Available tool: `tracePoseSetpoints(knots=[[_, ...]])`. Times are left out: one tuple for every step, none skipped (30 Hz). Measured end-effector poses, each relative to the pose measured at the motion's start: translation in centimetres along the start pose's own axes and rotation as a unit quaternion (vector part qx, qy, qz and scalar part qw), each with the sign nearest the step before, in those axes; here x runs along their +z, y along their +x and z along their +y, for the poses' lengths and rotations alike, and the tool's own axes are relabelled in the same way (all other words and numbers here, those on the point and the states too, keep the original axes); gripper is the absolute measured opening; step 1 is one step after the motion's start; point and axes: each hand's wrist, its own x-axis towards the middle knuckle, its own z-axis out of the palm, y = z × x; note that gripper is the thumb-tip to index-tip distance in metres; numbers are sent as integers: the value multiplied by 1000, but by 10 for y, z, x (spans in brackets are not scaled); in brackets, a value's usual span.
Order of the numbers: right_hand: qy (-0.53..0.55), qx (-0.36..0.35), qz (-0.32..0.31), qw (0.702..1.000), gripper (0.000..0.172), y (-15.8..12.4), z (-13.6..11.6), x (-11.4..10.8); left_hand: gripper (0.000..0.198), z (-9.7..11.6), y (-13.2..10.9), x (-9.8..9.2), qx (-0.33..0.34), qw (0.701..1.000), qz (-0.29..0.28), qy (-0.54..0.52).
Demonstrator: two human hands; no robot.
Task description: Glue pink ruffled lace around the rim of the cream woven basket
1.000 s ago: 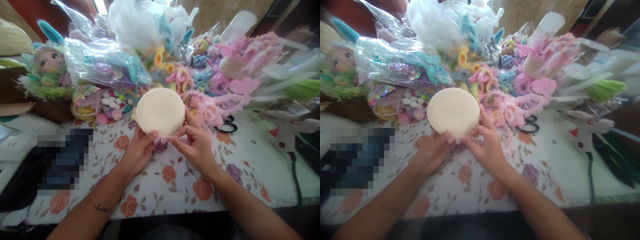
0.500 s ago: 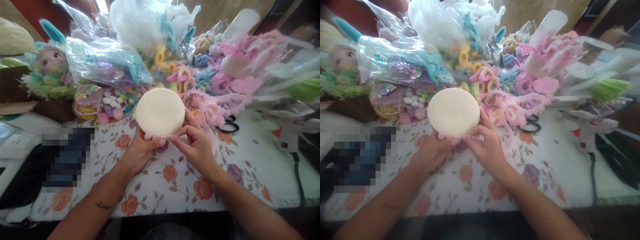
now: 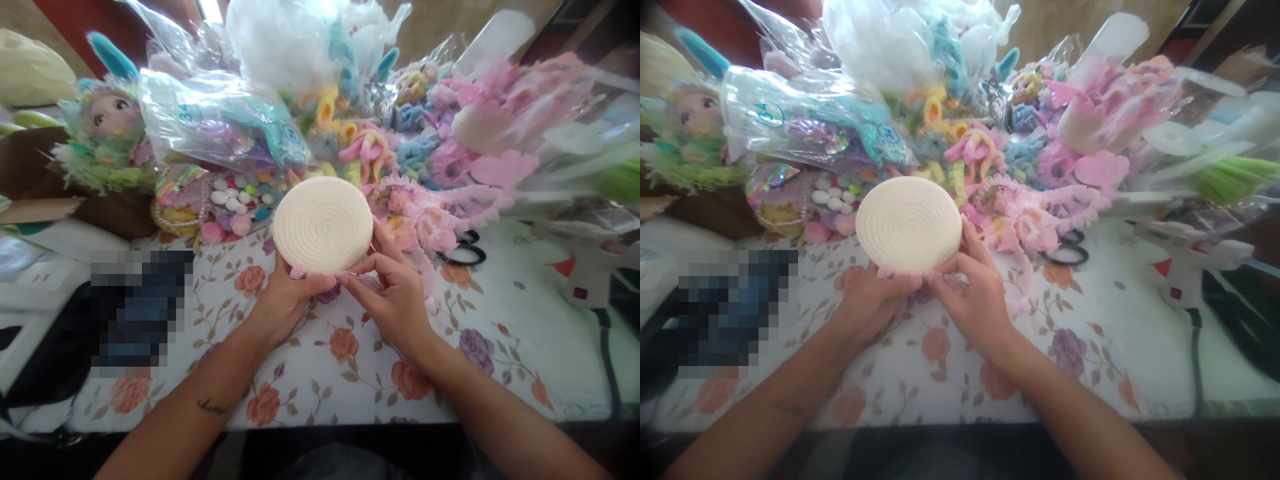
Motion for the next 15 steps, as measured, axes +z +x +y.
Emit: tracePoseSetpoints(knots=[[-3, 0, 1, 1000, 14, 0, 0, 0, 112, 0, 0, 1, 3, 1000, 1, -3], [-4, -1, 2, 1000, 14, -1, 0, 1, 113, 0, 0, 1, 6, 1000, 3, -6], [-5, -1, 3, 1000, 13, -1, 0, 1, 114, 0, 0, 1, 8, 1000, 4, -8], [-5, -1, 4, 1000, 13, -1, 0, 1, 114, 0, 0, 2, 8, 1000, 5, -9], [-4, -2, 6, 1000, 13, -1, 0, 2, 113, 0, 0, 2, 8, 1000, 5, -9], [-4, -2, 7, 1000, 13, -1, 0, 2, 113, -1, 0, 2, 9, 1000, 4, -9], [-4, -2, 8, 1000, 13, -1, 0, 2, 112, -1, 1, 1, 10, 1000, 2, -10], [-4, -3, 9, 1000, 14, -1, 0, 3, 112, -2, 1, 1, 11, 1000, 1, -9], [-4, -4, 11, 1000, 14, -1, 0, 3, 111, -3, 1, 0, 12, 1000, -1, -8], [-4, -5, 11, 1000, 15, -1, 0, 3, 109, -3, 1, -1, 12, 1000, -3, -5], [-4, -6, 12, 1000, 15, -1, 1, 3, 107, -4, 1, -3, 11, 1000, -5, -1], [-3, -7, 12, 1000, 16, -1, 1, 3, 103, -4, 1, -4, 10, 1000, -7, 3], [-2, -8, 12, 1000, 16, -1, 1, 3, 99, -5, 1, -5, 8, 1000, -8, 8], [-2, -7, 12, 1000, 17, -1, 1, 3, 95, -5, 1, -6, 7, 1000, -8, 13], [-1, -8, 12, 1000, 17, -1, 1, 4, 91, -6, 1, -7, 5, 1000, -12, 17]])
